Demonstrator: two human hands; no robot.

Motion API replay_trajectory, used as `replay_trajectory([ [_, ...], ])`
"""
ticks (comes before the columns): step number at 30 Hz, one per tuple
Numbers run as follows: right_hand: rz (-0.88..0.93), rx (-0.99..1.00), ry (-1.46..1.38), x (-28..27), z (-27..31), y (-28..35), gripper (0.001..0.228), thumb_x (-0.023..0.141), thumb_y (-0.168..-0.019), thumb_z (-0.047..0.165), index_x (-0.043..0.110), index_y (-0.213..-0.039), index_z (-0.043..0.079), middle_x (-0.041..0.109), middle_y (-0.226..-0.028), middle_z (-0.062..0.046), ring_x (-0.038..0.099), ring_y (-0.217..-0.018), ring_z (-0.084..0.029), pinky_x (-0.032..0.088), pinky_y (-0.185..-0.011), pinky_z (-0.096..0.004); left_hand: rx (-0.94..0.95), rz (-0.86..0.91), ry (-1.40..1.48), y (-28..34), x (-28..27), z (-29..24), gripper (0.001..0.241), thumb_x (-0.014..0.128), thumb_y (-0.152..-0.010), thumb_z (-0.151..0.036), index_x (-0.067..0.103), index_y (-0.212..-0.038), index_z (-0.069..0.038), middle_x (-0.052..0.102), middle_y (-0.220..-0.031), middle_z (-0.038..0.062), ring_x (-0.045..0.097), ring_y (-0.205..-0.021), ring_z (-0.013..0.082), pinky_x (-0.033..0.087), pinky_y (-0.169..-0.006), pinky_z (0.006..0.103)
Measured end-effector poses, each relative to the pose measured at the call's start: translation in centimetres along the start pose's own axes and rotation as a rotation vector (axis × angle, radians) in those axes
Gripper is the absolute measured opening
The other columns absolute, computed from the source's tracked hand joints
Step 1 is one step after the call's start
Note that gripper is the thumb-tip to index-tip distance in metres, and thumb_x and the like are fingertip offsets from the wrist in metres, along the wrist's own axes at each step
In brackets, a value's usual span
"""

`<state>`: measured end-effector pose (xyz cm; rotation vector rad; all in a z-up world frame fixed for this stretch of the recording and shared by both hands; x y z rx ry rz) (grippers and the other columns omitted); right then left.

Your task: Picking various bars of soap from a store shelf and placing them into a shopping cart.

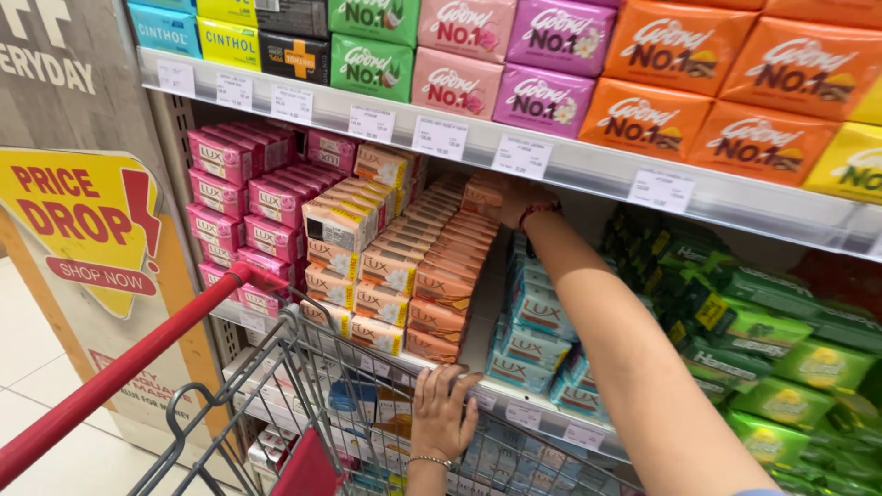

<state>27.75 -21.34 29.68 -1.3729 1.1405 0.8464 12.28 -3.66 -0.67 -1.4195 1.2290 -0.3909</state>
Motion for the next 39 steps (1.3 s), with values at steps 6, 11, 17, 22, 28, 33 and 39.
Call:
replay_trajectory([
  [6,-0.297,-0.500,-0.697,-0.6,0.6,5.4,0.050,0.067,-0.094,0.039,0.060,-0.133,0.008,0.067,-0.136,-0.014,0.063,-0.130,-0.027,0.048,-0.111,-0.036,-0.052,0.012,0.012,-1.0,-2.0,-1.4,0.031,0.057,-0.092,-0.026,0.065,-0.121,-0.017,0.056,-0.124,0.010,0.048,-0.129,0.0306,0.027,-0.119,0.0522],
  [11,-0.580,-0.482,-0.640,-4.7,5.2,23.2,0.029,0.074,-0.092,0.027,0.073,-0.114,0.009,0.068,-0.118,-0.017,0.063,-0.113,-0.034,0.051,-0.096,-0.040,-0.090,0.129,-0.027,-1.9,-4.8,-3.5,0.040,0.061,-0.090,-0.026,0.062,-0.128,-0.015,0.056,-0.133,0.009,0.047,-0.133,0.0309,0.027,-0.121,0.0507],
  [17,-0.391,-0.261,-0.844,0.7,6.3,34.6,0.019,0.070,-0.091,0.027,0.077,-0.100,0.011,0.074,-0.102,-0.007,0.071,-0.092,-0.026,0.056,-0.080,-0.038,-0.123,0.611,-0.351,0.7,-5.7,-5.0,0.084,0.073,-0.078,-0.034,0.040,-0.152,-0.010,0.035,-0.161,0.011,0.031,-0.148,0.0303,0.031,-0.116,0.0467],
  [22,-0.054,-0.115,-0.791,12.8,6.0,38.4,0.019,0.068,-0.090,0.026,0.079,-0.102,0.017,0.076,-0.095,-0.006,0.074,-0.076,-0.022,0.057,-0.069,-0.037,-0.393,1.231,-0.506,7.3,-5.8,-4.4,0.067,0.065,-0.091,-0.054,0.058,-0.146,-0.017,0.060,-0.148,0.010,0.047,-0.146,0.0281,0.033,-0.124,0.0504],
  [28,0.330,-0.178,-0.630,28.7,6.7,41.4,0.044,0.075,-0.081,0.031,0.069,-0.123,0.020,0.075,-0.115,-0.005,0.070,-0.105,-0.030,0.056,-0.088,-0.044,-0.693,1.559,-0.290,15.4,-2.2,0.0,0.074,0.070,-0.081,-0.054,0.062,-0.142,-0.014,0.057,-0.149,0.014,0.056,-0.136,0.0317,0.049,-0.110,0.0453],
  [33,0.560,-0.411,-0.627,41.3,7.3,43.3,0.090,0.081,-0.075,0.026,0.040,-0.155,0.023,0.037,-0.141,-0.039,0.047,-0.125,-0.052,0.043,-0.104,-0.049,-0.730,1.387,-0.284,10.2,-6.6,-5.3,0.077,0.076,-0.079,-0.061,0.063,-0.136,-0.010,0.059,-0.144,0.015,0.058,-0.132,0.0319,0.049,-0.108,0.0483],
  [39,0.569,-0.648,-0.584,49.5,8.9,45.1,0.033,0.073,-0.091,0.033,0.077,-0.124,0.032,0.073,-0.127,-0.014,0.052,-0.132,-0.044,0.041,-0.114,-0.050,-0.683,1.525,-0.335,15.0,-2.0,-2.3,0.053,0.072,-0.080,-0.033,0.072,-0.127,-0.010,0.068,-0.136,0.015,0.066,-0.125,0.0311,0.053,-0.104,0.0483],
])
Point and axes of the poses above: each hand's wrist, its own y-axis away from the middle knuckle, its own x-axis out of the palm, z = x × y, the point moved 3 cm from there along -y, towards the middle knuckle
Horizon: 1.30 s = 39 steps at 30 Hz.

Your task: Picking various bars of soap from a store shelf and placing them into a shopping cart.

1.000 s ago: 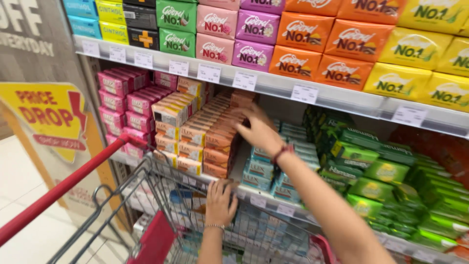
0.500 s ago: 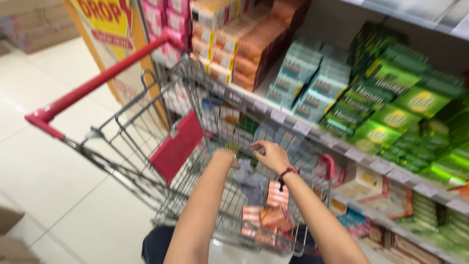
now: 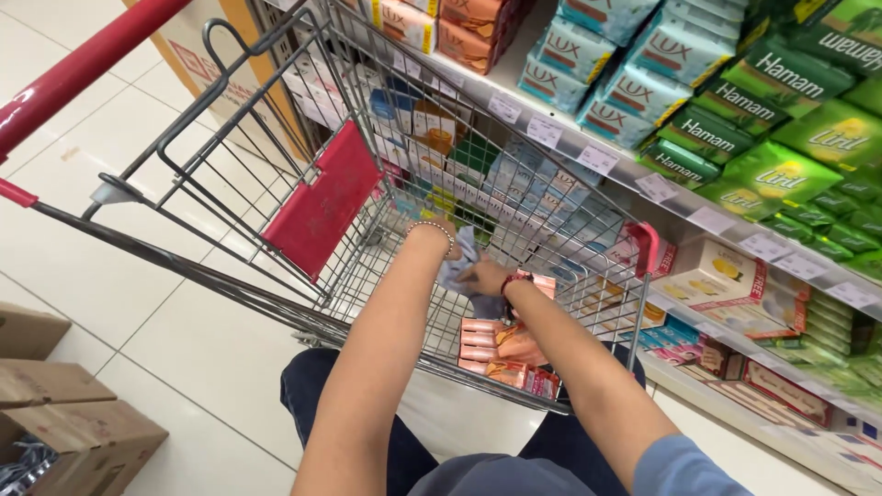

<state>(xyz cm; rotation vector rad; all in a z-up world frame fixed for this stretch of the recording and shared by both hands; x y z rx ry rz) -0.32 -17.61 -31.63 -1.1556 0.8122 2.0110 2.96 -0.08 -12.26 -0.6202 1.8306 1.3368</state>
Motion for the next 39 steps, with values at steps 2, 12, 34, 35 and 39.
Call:
replay_trajectory([
  [2,0.081,0.093,0.020,-0.7,1.7,0.2,0.038,0.075,-0.084,0.032,0.077,-0.122,0.031,0.070,-0.127,-0.016,0.055,-0.129,-0.040,0.042,-0.111,-0.047,-0.006,-0.022,0.011,0.7,-0.3,0.1,0.054,0.073,-0.080,-0.035,0.072,-0.127,-0.010,0.067,-0.136,0.014,0.066,-0.124,0.0304,0.053,-0.103,0.0485],
  [12,-0.101,0.008,-0.382,-13.1,6.4,4.1,0.042,0.088,-0.072,0.032,0.079,-0.107,0.010,0.078,-0.101,-0.009,0.071,-0.096,-0.027,0.055,-0.087,-0.038,0.083,-0.055,0.086,-2.0,1.6,1.3,0.074,0.081,-0.077,-0.037,0.056,-0.138,-0.005,0.058,-0.136,0.023,0.061,-0.122,0.0358,0.054,-0.098,0.0459],
  [34,0.246,0.751,0.080,-14.9,0.0,15.6,0.066,0.089,-0.066,0.027,0.071,-0.124,0.002,0.064,-0.134,-0.026,0.064,-0.124,-0.036,0.054,-0.103,-0.042,0.350,-0.038,-0.402,-4.2,10.3,-15.4,0.109,0.095,-0.065,-0.034,0.037,-0.155,-0.017,0.056,-0.149,0.010,0.059,-0.134,0.0282,0.052,-0.105,0.0481],
  [35,0.202,0.738,0.081,-13.8,-1.2,15.2,0.060,0.086,-0.070,0.025,0.071,-0.123,0.000,0.061,-0.134,-0.030,0.063,-0.123,-0.039,0.054,-0.102,-0.043,0.372,-0.044,-0.465,-4.5,10.6,-15.8,0.123,0.099,-0.058,-0.039,0.030,-0.157,-0.015,0.052,-0.150,0.011,0.056,-0.135,0.0301,0.047,-0.107,0.0518],
  [39,0.162,0.789,0.003,-16.7,2.3,16.2,0.057,0.086,-0.069,0.022,0.071,-0.119,0.000,0.059,-0.135,-0.026,0.062,-0.123,-0.037,0.053,-0.101,-0.043,0.395,0.042,-0.435,-3.9,11.6,-16.1,0.152,0.104,-0.046,-0.041,0.013,-0.165,-0.018,0.043,-0.156,0.009,0.053,-0.137,0.0290,0.049,-0.106,0.0537],
])
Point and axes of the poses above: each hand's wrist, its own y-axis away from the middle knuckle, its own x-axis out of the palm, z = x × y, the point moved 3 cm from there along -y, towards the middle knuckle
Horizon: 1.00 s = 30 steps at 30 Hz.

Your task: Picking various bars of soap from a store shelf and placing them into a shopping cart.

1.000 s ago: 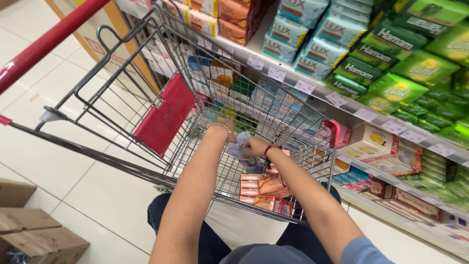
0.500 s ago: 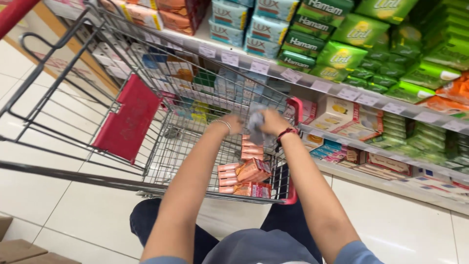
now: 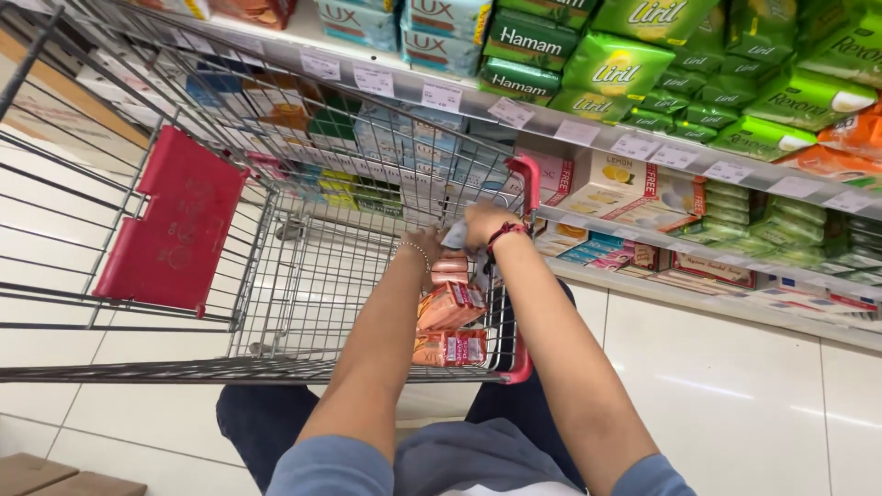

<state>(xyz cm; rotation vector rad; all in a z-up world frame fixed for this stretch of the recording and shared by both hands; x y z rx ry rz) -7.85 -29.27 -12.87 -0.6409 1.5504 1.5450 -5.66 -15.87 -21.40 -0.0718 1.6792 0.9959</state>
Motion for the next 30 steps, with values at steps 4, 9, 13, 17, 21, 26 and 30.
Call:
replay_trajectory([
  [4,0.036,-0.040,0.000,-0.2,0.3,0.2,0.052,0.081,-0.069,0.019,0.075,-0.116,-0.001,0.071,-0.128,-0.024,0.070,-0.120,-0.034,0.057,-0.101,-0.041,-0.028,-0.014,-0.093,-1.0,2.2,-0.1,0.149,0.100,-0.052,-0.050,0.010,-0.166,-0.016,0.039,-0.156,0.011,0.047,-0.140,0.0321,0.046,-0.107,0.0548],
  [9,-0.038,-0.060,-0.027,0.3,-0.4,-1.8,0.056,0.078,-0.073,0.028,0.070,-0.121,-0.001,0.065,-0.131,-0.027,0.064,-0.123,-0.037,0.052,-0.105,-0.043,0.095,-0.058,-0.320,1.3,-1.8,-0.1,0.113,0.088,-0.058,-0.058,0.034,-0.157,-0.042,0.040,-0.152,0.014,0.042,-0.142,0.0313,0.033,-0.116,0.0595],
  [13,-0.152,-0.093,-0.085,1.4,-1.6,-5.7,0.057,0.069,-0.079,0.026,0.064,-0.129,-0.001,0.059,-0.132,-0.035,0.060,-0.122,-0.045,0.051,-0.102,-0.046,0.104,-0.014,-0.350,5.8,-6.5,2.3,0.119,0.085,-0.051,-0.078,0.051,-0.150,-0.021,0.041,-0.156,0.015,0.047,-0.142,0.0290,0.034,-0.119,0.0537],
  [17,-0.224,-0.263,-0.361,1.2,-2.1,-8.4,0.075,0.071,-0.081,0.040,0.050,-0.136,-0.006,0.063,-0.128,-0.031,0.064,-0.120,-0.039,0.052,-0.099,-0.045,-0.007,-0.227,-0.077,12.5,-11.5,5.8,0.127,0.091,-0.046,-0.066,0.044,-0.146,-0.005,0.049,-0.144,0.017,0.057,-0.132,0.0334,0.042,-0.114,0.0474],
  [21,-0.126,-0.100,-0.753,-7.3,3.7,2.8,0.070,0.057,-0.086,0.042,0.049,-0.138,-0.003,0.066,-0.127,-0.034,0.066,-0.109,-0.049,0.052,-0.090,-0.057,-0.010,-0.507,0.328,17.6,-13.9,9.8,0.124,0.095,-0.042,-0.046,0.037,-0.145,-0.006,0.043,-0.142,0.021,0.062,-0.119,0.0407,0.051,-0.105,0.0436],
  [26,-0.747,-0.701,-1.171,-7.2,6.0,-1.5,0.059,0.045,-0.108,0.043,0.047,-0.149,0.000,0.051,-0.150,-0.030,0.049,-0.137,-0.036,0.035,-0.119,-0.044,0.165,-1.192,0.835,14.8,-11.7,13.9,0.111,0.099,-0.058,-0.044,0.036,-0.140,-0.001,0.045,-0.136,0.020,0.054,-0.125,0.0402,0.049,-0.107,0.0451],
  [30,-1.372,-0.486,-0.751,-7.2,11.6,7.4,0.049,0.042,-0.118,0.035,0.044,-0.160,0.009,0.030,-0.158,-0.037,0.046,-0.136,-0.052,0.042,-0.117,-0.049,0.383,-0.694,2.219,18.8,-14.8,10.0,0.068,0.069,-0.077,-0.043,0.053,-0.137,-0.014,0.061,-0.133,0.003,0.067,-0.110,0.0193,0.060,-0.086,0.0448],
])
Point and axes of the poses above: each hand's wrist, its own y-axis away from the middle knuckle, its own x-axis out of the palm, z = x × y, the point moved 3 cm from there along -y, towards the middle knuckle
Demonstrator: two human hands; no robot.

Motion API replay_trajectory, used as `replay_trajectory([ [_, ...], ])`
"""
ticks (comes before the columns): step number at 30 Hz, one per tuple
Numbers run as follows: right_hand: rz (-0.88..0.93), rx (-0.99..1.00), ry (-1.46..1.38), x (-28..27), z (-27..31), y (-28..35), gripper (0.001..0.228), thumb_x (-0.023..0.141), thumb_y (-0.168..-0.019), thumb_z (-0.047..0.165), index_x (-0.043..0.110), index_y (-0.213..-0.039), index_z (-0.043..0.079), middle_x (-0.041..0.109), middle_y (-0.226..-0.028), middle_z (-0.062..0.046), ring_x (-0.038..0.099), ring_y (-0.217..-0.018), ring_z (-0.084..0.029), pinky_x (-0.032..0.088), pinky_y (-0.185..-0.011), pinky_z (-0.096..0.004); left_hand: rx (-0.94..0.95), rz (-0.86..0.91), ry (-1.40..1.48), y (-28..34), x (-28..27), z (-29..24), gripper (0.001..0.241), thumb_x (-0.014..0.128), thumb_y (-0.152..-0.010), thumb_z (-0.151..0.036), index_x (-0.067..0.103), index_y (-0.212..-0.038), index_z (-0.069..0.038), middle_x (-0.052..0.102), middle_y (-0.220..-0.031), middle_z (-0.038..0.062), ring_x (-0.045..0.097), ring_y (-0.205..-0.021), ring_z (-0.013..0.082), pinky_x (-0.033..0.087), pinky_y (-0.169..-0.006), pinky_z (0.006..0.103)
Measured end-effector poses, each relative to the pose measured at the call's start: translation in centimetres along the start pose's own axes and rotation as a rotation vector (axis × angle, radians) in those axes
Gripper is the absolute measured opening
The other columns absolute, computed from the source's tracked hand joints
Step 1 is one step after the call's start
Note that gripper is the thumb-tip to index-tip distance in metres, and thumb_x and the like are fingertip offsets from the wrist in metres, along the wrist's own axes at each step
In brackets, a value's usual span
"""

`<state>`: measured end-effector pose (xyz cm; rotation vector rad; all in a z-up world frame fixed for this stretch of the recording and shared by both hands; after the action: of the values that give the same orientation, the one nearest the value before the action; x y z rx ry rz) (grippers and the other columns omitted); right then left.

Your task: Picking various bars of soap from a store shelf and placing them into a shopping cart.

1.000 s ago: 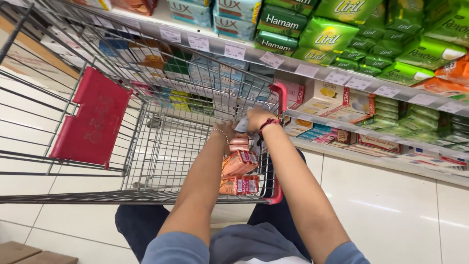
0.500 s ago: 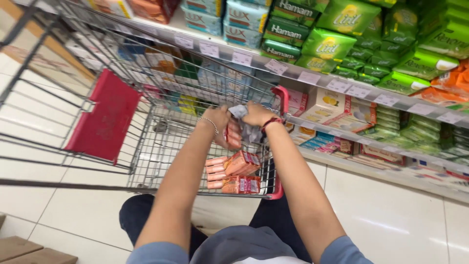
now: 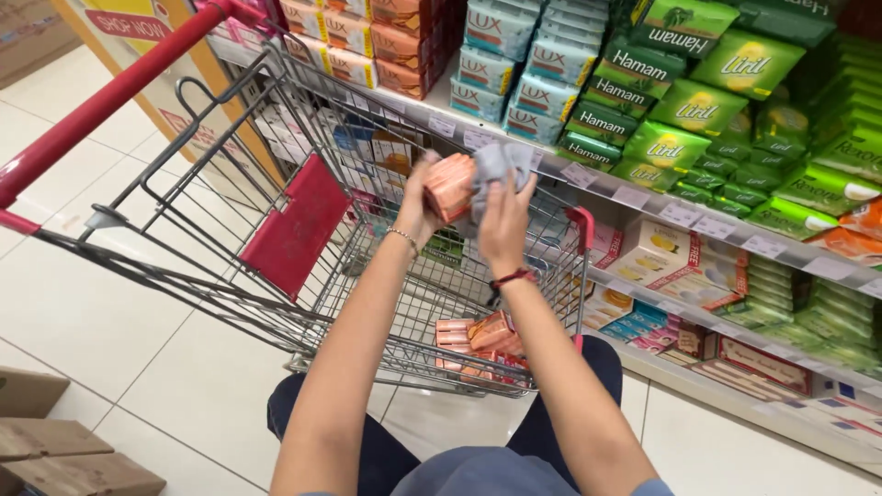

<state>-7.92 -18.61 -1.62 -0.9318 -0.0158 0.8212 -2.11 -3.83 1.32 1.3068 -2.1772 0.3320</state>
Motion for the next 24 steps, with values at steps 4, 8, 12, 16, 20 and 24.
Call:
replay_trajectory([
  [4,0.159,-0.071,0.130,-2.4,8.9,-0.5,0.048,0.058,-0.099,0.024,0.059,-0.147,0.021,0.047,-0.134,-0.024,0.059,-0.114,-0.040,0.054,-0.097,-0.046,0.000,-0.131,0.149,-0.6,-2.2,1.1,0.059,0.053,-0.097,-0.051,0.062,-0.136,-0.007,0.069,-0.113,0.011,0.069,-0.095,0.0228,0.059,-0.079,0.0387],
  [8,0.153,-0.453,0.206,-2.1,9.9,0.4,0.044,0.072,-0.089,0.016,0.070,-0.133,0.023,0.054,-0.127,-0.014,0.058,-0.109,-0.036,0.056,-0.090,-0.044,0.261,-0.023,0.274,-2.4,-3.6,1.9,0.046,0.059,-0.099,-0.026,0.064,-0.138,-0.002,0.075,-0.126,0.006,0.074,-0.106,0.0165,0.061,-0.088,0.0306],
  [12,0.217,-0.406,0.200,-1.6,9.1,0.8,0.039,0.074,-0.087,0.016,0.073,-0.127,0.019,0.054,-0.127,-0.017,0.059,-0.108,-0.038,0.055,-0.081,-0.046,0.148,-0.239,0.123,-3.2,-5.0,4.0,0.037,0.062,-0.104,-0.023,0.065,-0.132,0.000,0.071,-0.114,0.008,0.070,-0.094,0.0177,0.058,-0.077,0.0337],
  [16,0.132,-0.119,0.167,-0.4,2.2,1.1,0.035,0.059,-0.099,0.021,0.069,-0.130,0.009,0.051,-0.135,-0.025,0.058,-0.118,-0.044,0.053,-0.095,-0.045,0.130,-0.146,0.175,-5.0,-6.1,5.4,0.047,0.052,-0.095,-0.019,0.057,-0.138,-0.001,0.069,-0.119,0.015,0.071,-0.097,0.0217,0.062,-0.078,0.0364],
  [20,0.167,0.348,-0.475,3.4,-6.9,2.2,0.046,0.040,-0.116,0.041,0.061,-0.136,0.005,0.055,-0.146,-0.020,0.054,-0.135,-0.035,0.042,-0.116,-0.040,0.123,-0.281,-0.063,-3.8,-5.6,4.7,0.060,0.063,-0.088,-0.017,0.036,-0.141,-0.013,0.055,-0.130,0.014,0.066,-0.111,0.0253,0.062,-0.084,0.0396],
  [24,0.285,0.615,-1.239,3.3,-4.9,1.6,0.054,0.045,-0.107,0.044,0.050,-0.146,0.008,0.059,-0.141,-0.006,0.058,-0.127,-0.016,0.044,-0.112,-0.032,0.172,-0.019,-0.167,-2.3,-3.3,2.2,0.065,0.063,-0.083,-0.014,0.040,-0.144,-0.011,0.054,-0.132,0.014,0.064,-0.115,0.0263,0.058,-0.092,0.0370],
])
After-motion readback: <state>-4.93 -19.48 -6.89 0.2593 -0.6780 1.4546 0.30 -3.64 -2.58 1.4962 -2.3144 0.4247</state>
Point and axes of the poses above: each hand's wrist, its own y-axis away from the middle knuckle, its own x-axis out of the palm, z = x × y, the point moved 3 cm from there along -y, towards the middle knuckle
